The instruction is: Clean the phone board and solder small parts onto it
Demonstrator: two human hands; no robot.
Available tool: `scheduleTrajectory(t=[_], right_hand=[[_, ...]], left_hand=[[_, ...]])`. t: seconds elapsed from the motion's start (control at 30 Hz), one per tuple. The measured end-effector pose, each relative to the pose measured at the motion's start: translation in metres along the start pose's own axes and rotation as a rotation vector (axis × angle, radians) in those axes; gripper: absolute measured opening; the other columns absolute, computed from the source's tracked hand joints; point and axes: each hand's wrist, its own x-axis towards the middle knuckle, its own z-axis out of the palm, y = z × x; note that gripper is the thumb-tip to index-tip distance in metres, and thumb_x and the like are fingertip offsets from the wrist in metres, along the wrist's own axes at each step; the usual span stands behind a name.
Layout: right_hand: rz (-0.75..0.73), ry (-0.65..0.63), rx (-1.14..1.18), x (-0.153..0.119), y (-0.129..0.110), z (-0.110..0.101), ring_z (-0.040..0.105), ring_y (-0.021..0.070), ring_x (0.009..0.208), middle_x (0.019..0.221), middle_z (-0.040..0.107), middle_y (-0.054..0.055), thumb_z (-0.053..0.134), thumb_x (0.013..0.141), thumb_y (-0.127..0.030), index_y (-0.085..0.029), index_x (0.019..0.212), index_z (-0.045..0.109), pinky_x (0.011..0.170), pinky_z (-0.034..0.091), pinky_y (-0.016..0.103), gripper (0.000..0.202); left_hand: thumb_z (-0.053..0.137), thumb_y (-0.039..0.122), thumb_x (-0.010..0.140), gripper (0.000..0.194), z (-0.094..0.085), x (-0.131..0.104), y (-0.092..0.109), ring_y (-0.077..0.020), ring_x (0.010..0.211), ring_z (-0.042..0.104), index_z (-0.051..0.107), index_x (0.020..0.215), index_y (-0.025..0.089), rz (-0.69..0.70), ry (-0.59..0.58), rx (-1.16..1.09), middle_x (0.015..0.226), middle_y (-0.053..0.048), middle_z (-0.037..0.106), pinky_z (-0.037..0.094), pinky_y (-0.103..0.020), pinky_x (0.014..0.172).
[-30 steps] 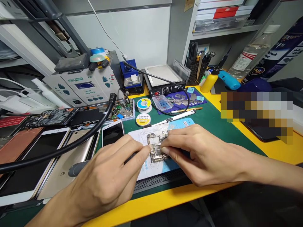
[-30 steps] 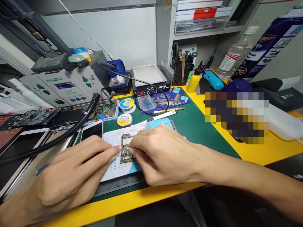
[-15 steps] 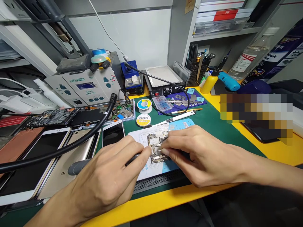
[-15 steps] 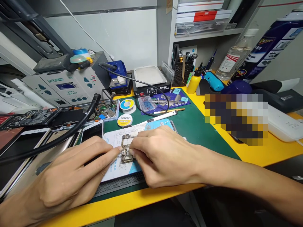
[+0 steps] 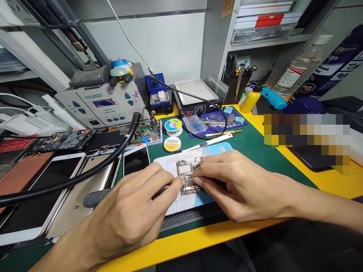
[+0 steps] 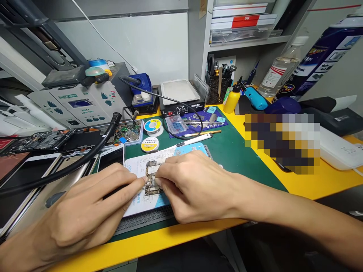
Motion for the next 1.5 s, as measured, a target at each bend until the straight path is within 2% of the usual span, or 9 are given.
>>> scheduleTrajectory(t=[0.2, 0.5, 0.73, 1.07, 1.33, 1.5], right_hand=[[0.010, -0.013, -0.014, 0.0004, -0.0007, -0.0015, 0.039, 0.0133, 0.063, 0.069, 0.050, -0.002, 0.057, 0.090, -0.004, -0.017, 0.077, 0.058, 0.061, 0.029, 0.030, 0.018], [0.019, -0.034, -0.014, -0.0004, -0.0012, -0.0022, 0.042, 0.0136, 0.063, 0.071, 0.054, -0.001, 0.058, 0.088, -0.003, -0.012, 0.090, 0.071, 0.061, 0.030, 0.031, 0.016], [0.005, -0.011, -0.009, -0.0002, -0.0011, -0.0017, 0.039, 0.0127, 0.061, 0.068, 0.051, -0.002, 0.058, 0.089, -0.004, -0.014, 0.079, 0.064, 0.060, 0.029, 0.031, 0.016], [0.006, -0.004, 0.001, 0.0004, -0.0009, -0.0011, 0.041, 0.0134, 0.062, 0.069, 0.053, -0.001, 0.058, 0.090, -0.003, -0.015, 0.081, 0.065, 0.060, 0.030, 0.030, 0.016], [-0.001, -0.005, -0.005, 0.0009, -0.0019, -0.0024, 0.041, 0.0128, 0.060, 0.068, 0.052, -0.001, 0.057, 0.093, -0.006, -0.014, 0.079, 0.065, 0.059, 0.030, 0.030, 0.018], [0.001, -0.018, -0.005, 0.0012, -0.0015, -0.0014, 0.041, 0.0136, 0.062, 0.069, 0.054, 0.000, 0.057, 0.091, -0.004, -0.014, 0.083, 0.067, 0.060, 0.030, 0.030, 0.015]], left_hand=[[0.058, -0.003, 0.094, 0.035, -0.0014, -0.0023, 0.0004, -0.0225, 0.090, 0.061, 0.064, 0.127, 0.005, -0.066, 0.020, -0.045, 0.099, -0.013, 0.066, 0.055, -0.034, 0.073], [0.060, -0.006, 0.090, 0.039, -0.0020, -0.0010, -0.0022, -0.0215, 0.087, 0.055, 0.062, 0.128, 0.003, -0.024, -0.004, -0.048, 0.098, -0.012, 0.065, 0.051, -0.034, 0.070], [0.057, -0.006, 0.093, 0.038, -0.0013, -0.0021, -0.0025, -0.0233, 0.093, 0.060, 0.064, 0.128, 0.005, -0.060, 0.009, -0.078, 0.101, -0.013, 0.065, 0.054, -0.036, 0.077], [0.056, -0.003, 0.092, 0.034, -0.0014, 0.0006, -0.0026, -0.0232, 0.085, 0.059, 0.065, 0.124, 0.005, 0.017, 0.003, -0.017, 0.094, -0.012, 0.066, 0.053, -0.036, 0.071], [0.057, -0.006, 0.092, 0.035, -0.0025, 0.0006, -0.0029, -0.0228, 0.089, 0.060, 0.064, 0.124, 0.005, -0.032, 0.030, -0.061, 0.098, -0.014, 0.066, 0.055, -0.035, 0.074], [0.056, -0.002, 0.093, 0.034, -0.0029, 0.0002, -0.0038, -0.0221, 0.086, 0.061, 0.065, 0.125, 0.007, -0.023, 0.004, -0.044, 0.097, -0.012, 0.067, 0.056, -0.034, 0.071]])
